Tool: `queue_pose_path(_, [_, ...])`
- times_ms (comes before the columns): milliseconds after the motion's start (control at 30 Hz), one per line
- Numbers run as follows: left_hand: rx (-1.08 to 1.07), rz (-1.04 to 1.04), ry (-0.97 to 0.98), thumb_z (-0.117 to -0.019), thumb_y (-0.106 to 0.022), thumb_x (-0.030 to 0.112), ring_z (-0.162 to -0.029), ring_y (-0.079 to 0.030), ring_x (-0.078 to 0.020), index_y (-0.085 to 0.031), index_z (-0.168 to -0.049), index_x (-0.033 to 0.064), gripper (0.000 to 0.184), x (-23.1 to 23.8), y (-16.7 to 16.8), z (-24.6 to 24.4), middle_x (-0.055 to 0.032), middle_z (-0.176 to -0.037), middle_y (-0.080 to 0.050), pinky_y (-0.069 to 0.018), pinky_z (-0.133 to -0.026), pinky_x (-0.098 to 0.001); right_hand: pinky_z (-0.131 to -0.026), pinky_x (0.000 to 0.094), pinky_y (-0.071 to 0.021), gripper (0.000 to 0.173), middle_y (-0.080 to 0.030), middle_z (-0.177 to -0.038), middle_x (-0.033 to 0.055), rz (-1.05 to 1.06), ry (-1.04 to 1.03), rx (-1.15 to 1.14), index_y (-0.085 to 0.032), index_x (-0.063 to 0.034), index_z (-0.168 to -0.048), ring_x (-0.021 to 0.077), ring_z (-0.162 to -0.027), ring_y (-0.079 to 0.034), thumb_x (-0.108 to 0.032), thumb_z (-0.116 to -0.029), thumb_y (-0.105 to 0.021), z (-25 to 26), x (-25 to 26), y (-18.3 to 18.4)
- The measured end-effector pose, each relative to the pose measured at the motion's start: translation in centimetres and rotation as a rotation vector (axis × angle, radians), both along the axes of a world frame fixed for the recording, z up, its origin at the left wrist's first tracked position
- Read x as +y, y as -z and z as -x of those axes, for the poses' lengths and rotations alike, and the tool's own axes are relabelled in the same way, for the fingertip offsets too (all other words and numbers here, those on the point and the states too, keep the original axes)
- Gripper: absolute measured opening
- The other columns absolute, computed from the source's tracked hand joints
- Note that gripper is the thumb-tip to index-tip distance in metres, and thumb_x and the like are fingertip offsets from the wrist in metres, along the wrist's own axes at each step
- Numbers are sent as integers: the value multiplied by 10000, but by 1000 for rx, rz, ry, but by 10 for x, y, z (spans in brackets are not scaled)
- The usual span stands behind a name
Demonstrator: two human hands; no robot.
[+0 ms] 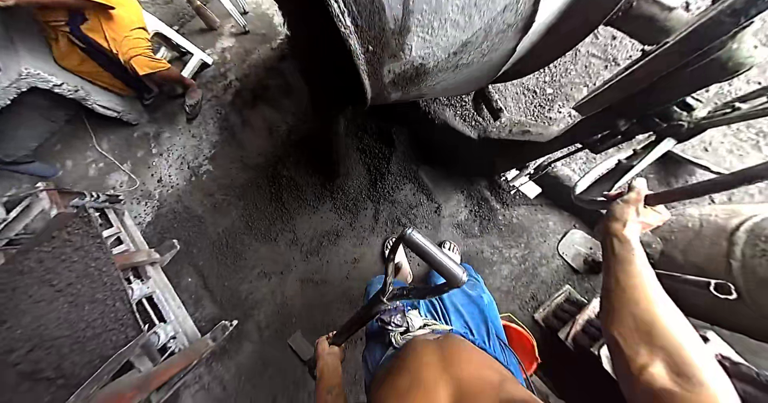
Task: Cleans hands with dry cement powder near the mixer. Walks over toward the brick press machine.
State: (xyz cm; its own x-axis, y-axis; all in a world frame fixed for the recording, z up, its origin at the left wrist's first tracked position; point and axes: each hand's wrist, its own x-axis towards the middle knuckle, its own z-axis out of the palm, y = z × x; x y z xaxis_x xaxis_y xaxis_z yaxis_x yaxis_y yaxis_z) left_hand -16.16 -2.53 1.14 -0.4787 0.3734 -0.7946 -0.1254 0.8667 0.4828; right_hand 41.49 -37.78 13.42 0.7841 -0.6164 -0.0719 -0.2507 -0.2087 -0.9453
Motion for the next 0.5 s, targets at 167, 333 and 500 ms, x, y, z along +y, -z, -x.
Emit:
queue_pose_path(167, [24, 36, 43, -1006, -514, 120, -791, -514, -224, -539, -1176, 4, 208, 0, -1, -8, -142, -998, -546, -489, -669, -397, -683, 315, -564, 274, -589, -741, -9, 0, 34, 0, -616, -14, -1037, 86, -616, -606, -287, -1029, -607, -2, 1, 2])
queue_pose_path(333, [-34, 15, 151, -1012, -488, 119, -774, -512, -211, -541, -1131, 8, 171, 9, -7, -18, -133, -960, -542, -490, -669, -385, -779, 343, -559, 385, -629, -904, 54, 22, 43, 62, -623, 2, -1144, 122, -770, -636, -357, -1007, -624, -2, 0, 3])
queue_pose_path(500, [-97, -4, 104, -1001, -484, 117, -639, -495, -174, -508, -966, 70, 63, 25, 1, -32, -78, -808, -510, -475, -567, -330, -787, 344, -556, 358, -630, -884, 44, -1, 57, 31, -628, -8, -1121, 119, -766, -637, -342, -994, -651, -6, -1, 5])
